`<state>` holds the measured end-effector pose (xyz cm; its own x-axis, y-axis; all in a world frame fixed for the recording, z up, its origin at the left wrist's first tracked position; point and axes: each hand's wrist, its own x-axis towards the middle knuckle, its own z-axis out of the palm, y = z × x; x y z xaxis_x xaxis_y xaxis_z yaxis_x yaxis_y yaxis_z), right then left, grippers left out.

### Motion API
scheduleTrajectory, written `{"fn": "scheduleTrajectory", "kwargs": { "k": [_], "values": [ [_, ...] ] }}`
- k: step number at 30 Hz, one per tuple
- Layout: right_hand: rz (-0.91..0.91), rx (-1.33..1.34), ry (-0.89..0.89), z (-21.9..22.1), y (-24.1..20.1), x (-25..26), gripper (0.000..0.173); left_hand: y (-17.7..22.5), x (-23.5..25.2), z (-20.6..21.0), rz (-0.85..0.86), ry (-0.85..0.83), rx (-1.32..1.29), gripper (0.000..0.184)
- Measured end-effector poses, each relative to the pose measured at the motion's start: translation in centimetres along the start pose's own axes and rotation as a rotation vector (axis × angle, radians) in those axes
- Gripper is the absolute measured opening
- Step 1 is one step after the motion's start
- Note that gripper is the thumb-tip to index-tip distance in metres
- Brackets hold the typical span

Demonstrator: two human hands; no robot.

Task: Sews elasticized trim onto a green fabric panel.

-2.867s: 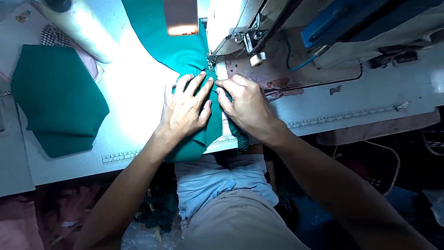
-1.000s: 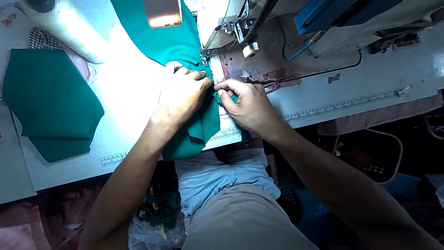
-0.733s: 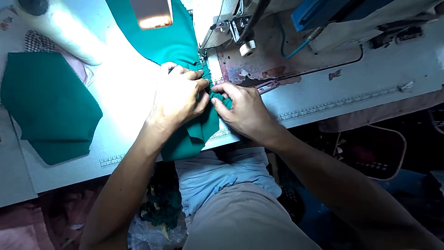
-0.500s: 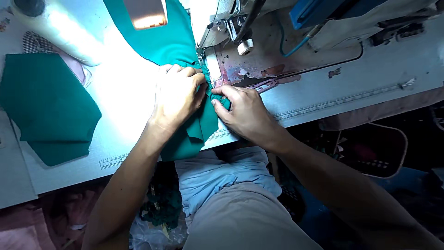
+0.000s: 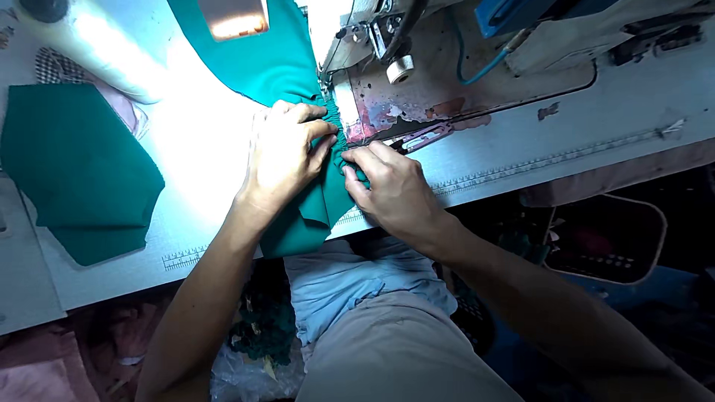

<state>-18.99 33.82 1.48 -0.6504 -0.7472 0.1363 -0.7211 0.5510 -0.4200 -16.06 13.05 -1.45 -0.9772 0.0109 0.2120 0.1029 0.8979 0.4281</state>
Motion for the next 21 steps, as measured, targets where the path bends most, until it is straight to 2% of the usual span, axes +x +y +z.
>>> {"fn": "scheduleTrajectory", "kwargs": {
  "k": [5, 7, 9, 14, 17, 21],
  "values": [
    [-0.003, -0.039, -0.035, 0.5, 0.0, -0.2, 0.022, 0.3, 0.1, 0.1, -0.031, 0.013, -0.035, 0.027],
    [-0.005, -0.048, -0.046, 0.5, 0.0, 0.0, 0.020, 0.5, 0.1, -0.1, -0.042, -0.025, -0.030, 0.033],
    [0.011, -0.023, -0.057, 0.2, -0.2, -0.2, 0.020, 0.6, 0.0, -0.3, -0.009, -0.061, -0.005, 0.030],
    [0.112, 0.107, -0.072, -0.9, -0.1, -0.6, 0.037, 0.4, -0.4, 0.0, 0.001, -0.037, 0.015, 0.028],
    [0.095, 0.061, -0.054, -1.0, 0.3, -0.8, 0.027, 0.5, -0.6, 0.2, 0.000, -0.033, 0.025, 0.028],
    [0.086, 0.047, -0.097, -1.5, 0.1, -0.7, 0.026, 0.6, -0.5, 0.1, -0.001, -0.033, 0.037, 0.026]
  ]
}}
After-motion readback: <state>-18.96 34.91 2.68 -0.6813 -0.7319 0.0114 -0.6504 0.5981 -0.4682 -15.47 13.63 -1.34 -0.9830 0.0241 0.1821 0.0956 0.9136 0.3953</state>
